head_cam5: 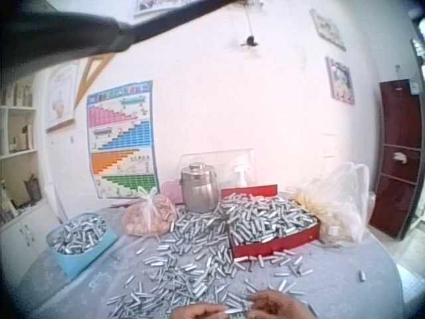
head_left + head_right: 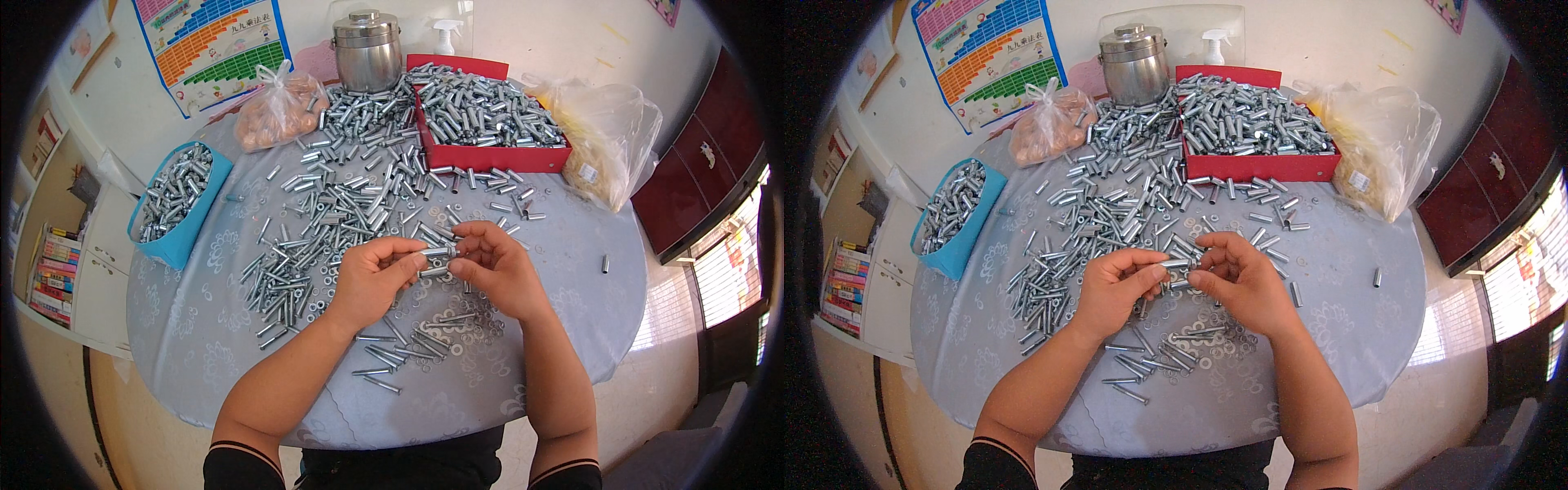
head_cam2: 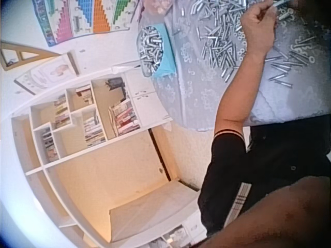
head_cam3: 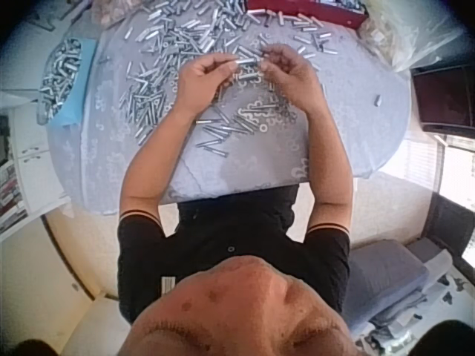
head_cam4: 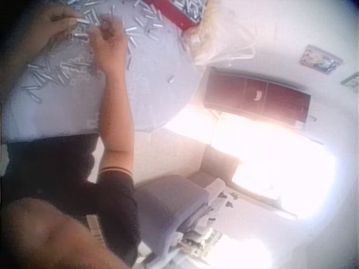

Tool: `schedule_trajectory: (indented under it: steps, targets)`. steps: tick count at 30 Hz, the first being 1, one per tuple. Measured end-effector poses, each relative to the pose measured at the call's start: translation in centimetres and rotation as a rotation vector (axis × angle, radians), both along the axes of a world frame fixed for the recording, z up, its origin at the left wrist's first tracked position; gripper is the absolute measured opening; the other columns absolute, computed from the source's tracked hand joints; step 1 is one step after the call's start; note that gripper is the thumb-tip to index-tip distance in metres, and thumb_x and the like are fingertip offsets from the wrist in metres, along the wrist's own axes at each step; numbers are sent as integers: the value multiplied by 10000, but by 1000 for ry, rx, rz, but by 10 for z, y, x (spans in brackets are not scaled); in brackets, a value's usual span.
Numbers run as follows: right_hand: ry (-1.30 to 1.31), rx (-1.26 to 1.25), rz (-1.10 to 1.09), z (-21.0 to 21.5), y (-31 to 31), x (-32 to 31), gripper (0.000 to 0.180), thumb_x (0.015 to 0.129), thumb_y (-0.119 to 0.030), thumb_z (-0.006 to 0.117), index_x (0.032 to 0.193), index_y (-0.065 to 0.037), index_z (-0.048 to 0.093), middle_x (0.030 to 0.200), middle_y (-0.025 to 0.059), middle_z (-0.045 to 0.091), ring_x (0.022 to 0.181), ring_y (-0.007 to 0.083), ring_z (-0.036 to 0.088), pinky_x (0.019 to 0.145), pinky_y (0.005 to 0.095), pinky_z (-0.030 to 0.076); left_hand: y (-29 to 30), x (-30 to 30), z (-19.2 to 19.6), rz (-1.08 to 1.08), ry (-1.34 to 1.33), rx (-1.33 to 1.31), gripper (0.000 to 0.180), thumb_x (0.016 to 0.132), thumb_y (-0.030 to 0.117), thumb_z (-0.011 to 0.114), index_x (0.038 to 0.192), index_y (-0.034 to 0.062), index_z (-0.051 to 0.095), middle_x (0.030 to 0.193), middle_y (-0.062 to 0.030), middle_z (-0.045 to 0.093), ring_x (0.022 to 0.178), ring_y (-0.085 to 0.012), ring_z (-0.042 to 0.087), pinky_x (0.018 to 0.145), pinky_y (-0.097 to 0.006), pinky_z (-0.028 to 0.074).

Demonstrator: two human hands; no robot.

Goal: The person sits at a table and repeatedly picks up bolts and washers to assemble them by hand. They thread the washers onto the bolts and place the completed units into a red box on the table.

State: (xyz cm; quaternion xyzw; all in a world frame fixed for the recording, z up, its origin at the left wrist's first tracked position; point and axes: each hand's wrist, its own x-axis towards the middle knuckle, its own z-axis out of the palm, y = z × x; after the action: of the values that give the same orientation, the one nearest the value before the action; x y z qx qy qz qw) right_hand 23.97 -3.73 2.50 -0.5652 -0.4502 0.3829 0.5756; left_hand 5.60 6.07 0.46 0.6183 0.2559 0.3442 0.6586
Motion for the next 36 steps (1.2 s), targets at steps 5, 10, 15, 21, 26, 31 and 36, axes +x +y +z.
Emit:
schedule_trajectory:
  steps: [5, 10, 15, 21, 26, 31, 36]
  targets:
    - [-47, -107, 74, -1, -2, 9, 155, 937, -103, 675, 1047, 5, 655, 817, 6, 644, 713, 74, 584, 652, 232, 488, 0, -2, 2, -4, 14, 13, 200, 925, 75, 679, 1106, -8, 696, 838, -21, 709, 670, -42, 589, 592, -195, 470]
    - [72, -50, 101, -3, 0, 4, 156, 903, -31, 695, 1047, 15, 656, 829, 22, 670, 748, 91, 630, 694, 246, 526, 0, -3, 2, -6, 37, 12, 204, 918, 70, 684, 1104, -11, 698, 844, -17, 707, 679, -43, 590, 607, -194, 473]
    - [85, -64, 139, -2, -1, 9, 191, 899, -30, 700, 1081, 12, 657, 849, 36, 687, 752, 103, 648, 697, 249, 540, -3, -3, 6, 3, 82, 180, 214, 922, 61, 680, 1124, -9, 696, 877, -41, 722, 729, -63, 609, 645, -212, 490]
    - [143, -20, 102, -1, 0, 5, 187, 899, -32, 702, 1076, 14, 662, 844, 41, 687, 752, 108, 653, 689, 248, 542, -3, -2, 5, -25, 47, 117, 217, 924, 72, 680, 1124, -11, 689, 886, -41, 719, 725, -63, 609, 643, -209, 490]
    - [150, -49, 101, -1, 1, 6, 159, 909, -65, 697, 1043, 16, 666, 812, 30, 672, 697, 100, 624, 643, 239, 516, -1, -3, 10, -102, 113, 37, 205, 946, 109, 660, 1109, -13, 684, 874, -47, 716, 692, -62, 606, 625, -205, 493]
    - [125, -146, 121, 0, 0, 10, 158, 910, -89, 697, 1024, 17, 665, 788, 23, 655, 647, 87, 587, 598, 231, 486, 1, -3, 6, -84, 134, -2, 207, 949, 120, 659, 1110, -7, 685, 873, -46, 717, 687, -58, 606, 618, -203, 492]
    - [145, -149, 94, 2, 0, 6, 142, 917, -91, 689, 1016, 9, 671, 804, 25, 659, 648, 91, 591, 599, 239, 492, 2, -3, 5, -102, 128, 0, 188, 949, 115, 658, 1091, -5, 686, 874, -50, 717, 689, -63, 609, 621, -209, 497]
